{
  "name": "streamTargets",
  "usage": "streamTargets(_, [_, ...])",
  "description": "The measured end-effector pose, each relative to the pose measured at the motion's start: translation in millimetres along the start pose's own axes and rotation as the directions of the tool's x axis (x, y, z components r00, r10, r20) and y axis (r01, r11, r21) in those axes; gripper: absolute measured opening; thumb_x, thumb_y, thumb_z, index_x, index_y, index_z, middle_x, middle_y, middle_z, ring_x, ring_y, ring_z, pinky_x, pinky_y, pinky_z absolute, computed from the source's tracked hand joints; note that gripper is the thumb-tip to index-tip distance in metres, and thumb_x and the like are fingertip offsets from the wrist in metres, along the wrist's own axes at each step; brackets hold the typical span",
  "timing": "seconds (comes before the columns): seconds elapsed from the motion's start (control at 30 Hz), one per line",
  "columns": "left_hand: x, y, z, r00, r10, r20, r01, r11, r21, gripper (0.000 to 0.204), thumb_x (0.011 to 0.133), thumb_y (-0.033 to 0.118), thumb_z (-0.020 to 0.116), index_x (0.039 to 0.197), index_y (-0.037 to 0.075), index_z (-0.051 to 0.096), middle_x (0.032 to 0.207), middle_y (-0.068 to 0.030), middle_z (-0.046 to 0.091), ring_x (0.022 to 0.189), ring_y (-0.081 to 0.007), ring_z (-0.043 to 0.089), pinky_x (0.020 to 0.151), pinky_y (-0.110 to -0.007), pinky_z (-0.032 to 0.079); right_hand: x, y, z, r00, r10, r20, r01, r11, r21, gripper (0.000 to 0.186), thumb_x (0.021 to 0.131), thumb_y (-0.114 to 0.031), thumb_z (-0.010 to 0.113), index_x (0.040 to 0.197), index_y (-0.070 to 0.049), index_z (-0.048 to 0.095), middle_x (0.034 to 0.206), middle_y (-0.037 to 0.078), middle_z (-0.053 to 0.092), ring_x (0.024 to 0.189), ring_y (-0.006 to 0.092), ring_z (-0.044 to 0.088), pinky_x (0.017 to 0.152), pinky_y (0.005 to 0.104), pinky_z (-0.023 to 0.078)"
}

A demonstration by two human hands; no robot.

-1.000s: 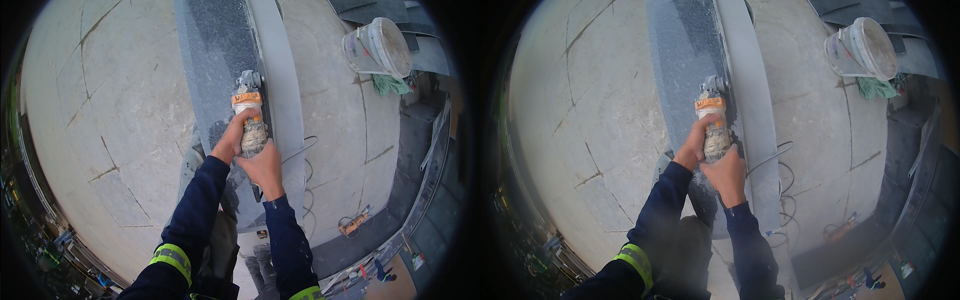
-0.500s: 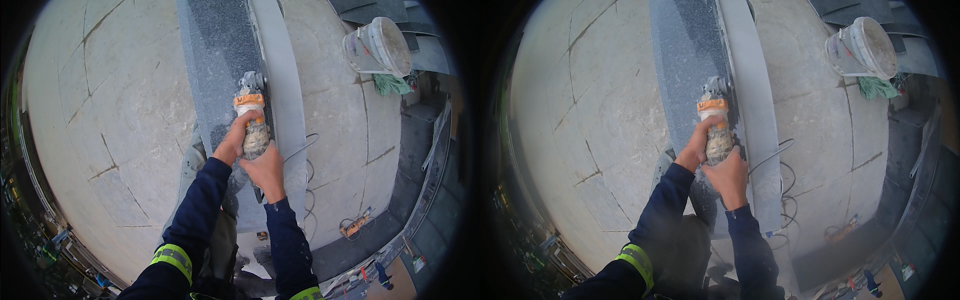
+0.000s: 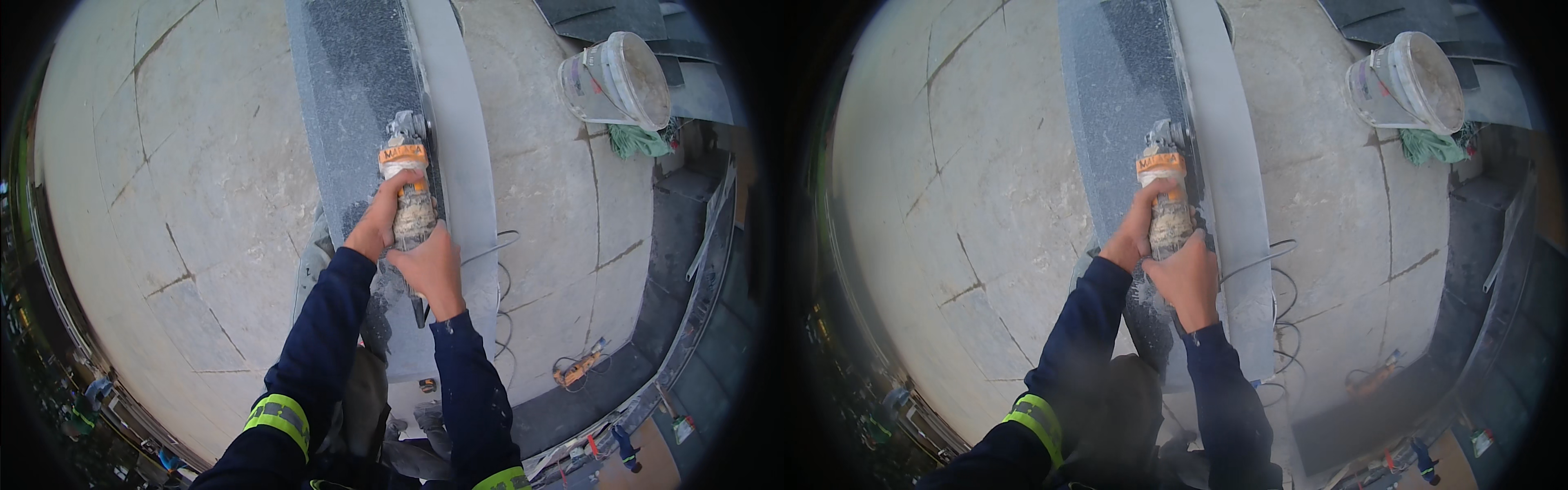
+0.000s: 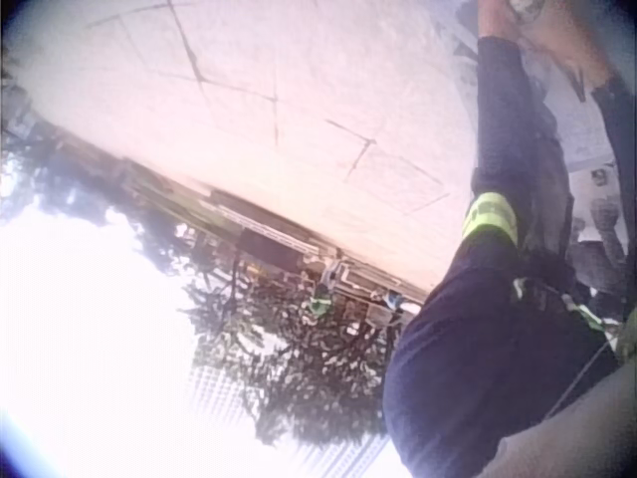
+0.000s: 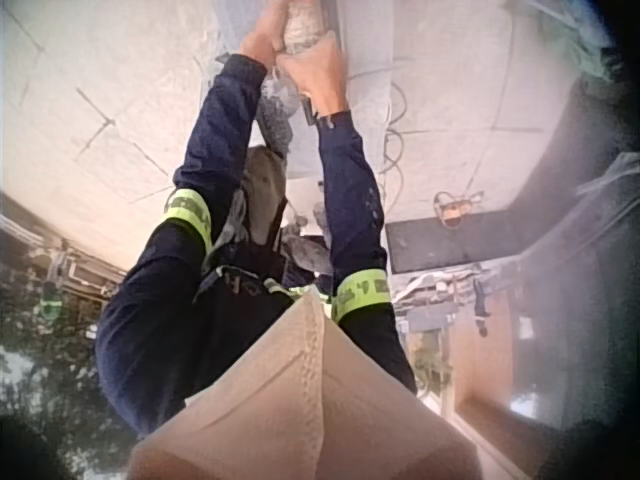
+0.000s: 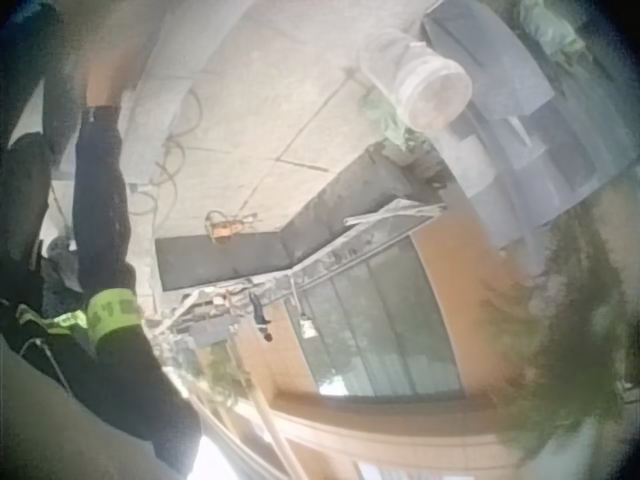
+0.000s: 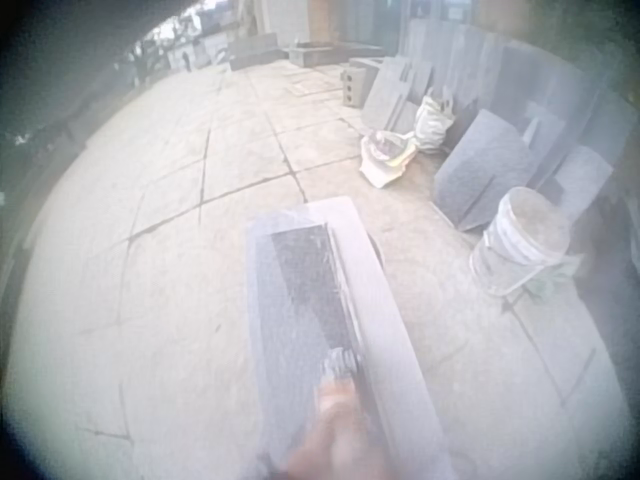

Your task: The person uses an angle grinder to grind the surface of a large rectangular stone slab. The person holds the grinder with both hands and moves it along the slab, generating dust. The person briefly pauses to wipe the slab with a hand before resuming grinding.

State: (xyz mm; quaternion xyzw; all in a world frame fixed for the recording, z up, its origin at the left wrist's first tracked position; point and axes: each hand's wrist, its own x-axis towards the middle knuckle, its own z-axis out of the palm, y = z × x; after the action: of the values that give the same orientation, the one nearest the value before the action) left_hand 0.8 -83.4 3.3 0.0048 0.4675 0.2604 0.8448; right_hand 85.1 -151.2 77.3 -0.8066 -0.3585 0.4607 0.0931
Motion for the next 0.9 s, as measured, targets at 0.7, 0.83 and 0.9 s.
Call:
streamTargets(0.7, [-12, -9, -2, 0.998, -0.059, 0.017, 0.06, 0.997, -0.043, 0.046, 0.079, 0.031, 0.069, 0.111, 0.004, 0.051, 0.081, -0.0125, 0.063, 0.068, -0.0227, 0.065, 0.063, -0.036, 0.056, -11, 11, 4, 0.999, 0.036, 0.014, -0.036, 0.999, 0.001, 0.057, 0.061, -0.021, 0.08, 0.102, 0.009, 0.054, 0.093, 0.027, 0.067, 0.091, 0.0414, 0.067, 0.079, 0.0429, 0.053])
streamTargets(0.83, [9, 19, 7, 1.0, -0.021, 0.01, 0.022, 1.0, -0.016, 0.046, 0.078, 0.032, 0.068, 0.11, 0.004, 0.051, 0.08, -0.013, 0.063, 0.063, -0.0227, 0.065, 0.06, -0.036, 0.057, 16, -16, -6, 1.0, 0.025, 0.019, -0.024, 1.0, -0.01, 0.056, 0.061, -0.023, 0.08, 0.1, 0.009, 0.056, 0.093, 0.026, 0.067, 0.09, 0.0391, 0.068, 0.078, 0.0415, 0.054])
streamTargets(0.9, [14, 30, 8, 1.0, -0.003, 0.019, 0.003, 1.0, -0.002, 0.045, 0.079, 0.032, 0.068, 0.11, 0.004, 0.051, 0.077, -0.0126, 0.062, 0.061, -0.0225, 0.064, 0.059, -0.036, 0.057, 25, -23, -7, 0.999, 0.022, 0.037, -0.022, 1.0, 0.002, 0.055, 0.06, -0.024, 0.08, 0.099, 0.009, 0.057, 0.093, 0.026, 0.068, 0.089, 0.0379, 0.068, 0.078, 0.0409, 0.054])
